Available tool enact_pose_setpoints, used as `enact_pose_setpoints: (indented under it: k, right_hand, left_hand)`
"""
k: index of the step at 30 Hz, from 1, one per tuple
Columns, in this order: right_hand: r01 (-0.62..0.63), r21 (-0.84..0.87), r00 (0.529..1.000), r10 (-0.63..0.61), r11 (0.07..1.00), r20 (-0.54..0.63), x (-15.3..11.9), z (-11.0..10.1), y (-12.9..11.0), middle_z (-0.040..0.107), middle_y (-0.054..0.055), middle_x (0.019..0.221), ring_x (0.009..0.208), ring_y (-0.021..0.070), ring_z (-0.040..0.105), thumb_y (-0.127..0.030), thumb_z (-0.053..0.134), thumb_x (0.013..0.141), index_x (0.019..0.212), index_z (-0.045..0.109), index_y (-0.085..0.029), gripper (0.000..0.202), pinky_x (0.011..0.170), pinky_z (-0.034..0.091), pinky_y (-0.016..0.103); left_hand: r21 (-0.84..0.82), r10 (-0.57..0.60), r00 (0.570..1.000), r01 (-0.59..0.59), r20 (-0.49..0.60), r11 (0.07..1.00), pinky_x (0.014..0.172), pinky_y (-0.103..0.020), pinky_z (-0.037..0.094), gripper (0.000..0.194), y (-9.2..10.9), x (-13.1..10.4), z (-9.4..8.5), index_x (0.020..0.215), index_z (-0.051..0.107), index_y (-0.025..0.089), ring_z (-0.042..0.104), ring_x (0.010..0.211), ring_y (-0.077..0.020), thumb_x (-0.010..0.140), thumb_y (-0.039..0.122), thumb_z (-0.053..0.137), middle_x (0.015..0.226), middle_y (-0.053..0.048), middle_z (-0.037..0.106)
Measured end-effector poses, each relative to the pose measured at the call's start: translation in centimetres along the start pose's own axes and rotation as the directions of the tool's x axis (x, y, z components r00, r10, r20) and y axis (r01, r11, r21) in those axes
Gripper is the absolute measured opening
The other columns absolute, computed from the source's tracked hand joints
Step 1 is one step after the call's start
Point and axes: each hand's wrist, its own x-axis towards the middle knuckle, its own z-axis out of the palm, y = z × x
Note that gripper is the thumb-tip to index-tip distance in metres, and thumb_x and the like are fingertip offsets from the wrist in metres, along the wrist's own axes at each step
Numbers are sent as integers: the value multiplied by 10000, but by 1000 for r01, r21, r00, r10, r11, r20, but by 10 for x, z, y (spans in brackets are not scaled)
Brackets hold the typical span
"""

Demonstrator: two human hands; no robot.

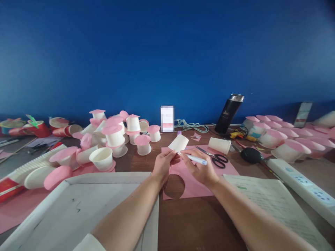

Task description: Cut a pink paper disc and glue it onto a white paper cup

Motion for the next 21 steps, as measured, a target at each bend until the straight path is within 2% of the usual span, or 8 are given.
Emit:
enact_pose_setpoints:
  k: [5,7,11,13,18,21]
  right_hand:
    - [-12,-50,995,7,999,-102,0,1,1,701,63,967,907,208,651,-250,550,885,981,636,-206,137,809,510,333]
    - [-11,-29,997,8,1000,-79,0,1,1,700,60,961,905,205,651,-249,546,887,985,635,-212,137,804,509,329]
    - [-14,32,999,13,999,46,-2,1,-3,699,38,971,857,185,661,-250,551,882,1034,632,-246,172,778,520,305]
    - [-25,15,999,25,1000,39,-3,0,-4,701,32,974,850,183,662,-254,554,880,1029,636,-253,170,775,521,305]
    - [-54,-61,996,50,997,-78,-1,-1,0,708,56,944,876,211,657,-271,539,884,968,647,-227,144,770,513,330]
    - [-32,-26,999,32,999,-13,-2,0,-1,708,46,929,836,195,662,-265,543,882,972,647,-237,141,763,518,315]
  left_hand:
    - [25,-1,1000,1,-20,1000,658,-246,519,282,1,0,0,695,694,99,618,670,-124,613,347,800,666,-51,649]
    - [51,-4,1000,5,-22,999,641,-243,513,277,1,0,0,703,697,102,626,693,-137,628,353,787,680,-58,656]
    - [70,5,1000,-4,-13,998,621,-233,495,254,1,-1,-1,702,701,114,610,663,-123,633,347,777,671,-43,649]
    - [71,3,1000,-2,-20,997,621,-233,491,254,0,0,-1,702,702,115,609,659,-121,627,345,780,671,-43,650]
    - [92,6,999,-3,-37,996,647,-252,498,280,-2,1,-2,714,703,113,631,705,-146,631,370,776,688,-63,668]
    - [82,10,999,-7,-35,997,649,-252,497,291,-2,1,-3,704,702,113,626,690,-140,616,377,786,673,-54,660]
